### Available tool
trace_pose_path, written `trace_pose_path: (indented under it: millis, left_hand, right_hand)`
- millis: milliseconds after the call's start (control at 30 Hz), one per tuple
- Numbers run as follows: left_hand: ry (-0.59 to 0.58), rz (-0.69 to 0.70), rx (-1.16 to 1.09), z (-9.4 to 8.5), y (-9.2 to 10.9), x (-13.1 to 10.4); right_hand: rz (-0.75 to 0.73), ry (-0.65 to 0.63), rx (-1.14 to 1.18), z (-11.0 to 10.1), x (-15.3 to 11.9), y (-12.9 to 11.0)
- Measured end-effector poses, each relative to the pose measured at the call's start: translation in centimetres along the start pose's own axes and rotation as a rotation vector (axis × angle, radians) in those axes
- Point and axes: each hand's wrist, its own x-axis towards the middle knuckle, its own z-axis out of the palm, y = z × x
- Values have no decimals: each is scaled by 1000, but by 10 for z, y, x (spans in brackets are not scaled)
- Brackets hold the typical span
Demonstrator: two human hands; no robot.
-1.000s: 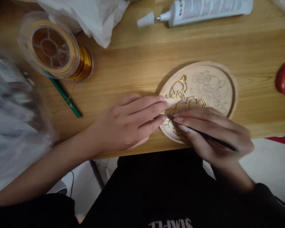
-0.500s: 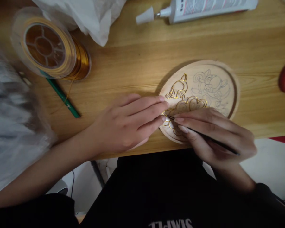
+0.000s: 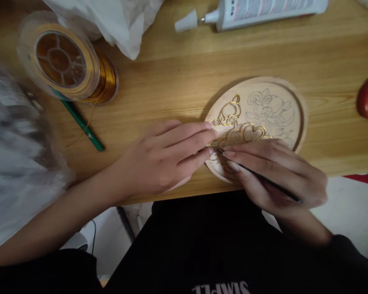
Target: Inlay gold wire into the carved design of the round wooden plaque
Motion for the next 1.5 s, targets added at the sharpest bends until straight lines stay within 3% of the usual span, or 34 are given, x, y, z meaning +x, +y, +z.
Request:
trace_pose_path:
  millis: [300, 1500]
  left_hand:
    - [42, 47, 64, 3, 1, 1]
    - [38, 16, 42, 3, 4, 0]
  right_hand:
    - [57, 115, 22, 2, -3, -3]
    - [-6, 81, 2, 4, 1, 0]
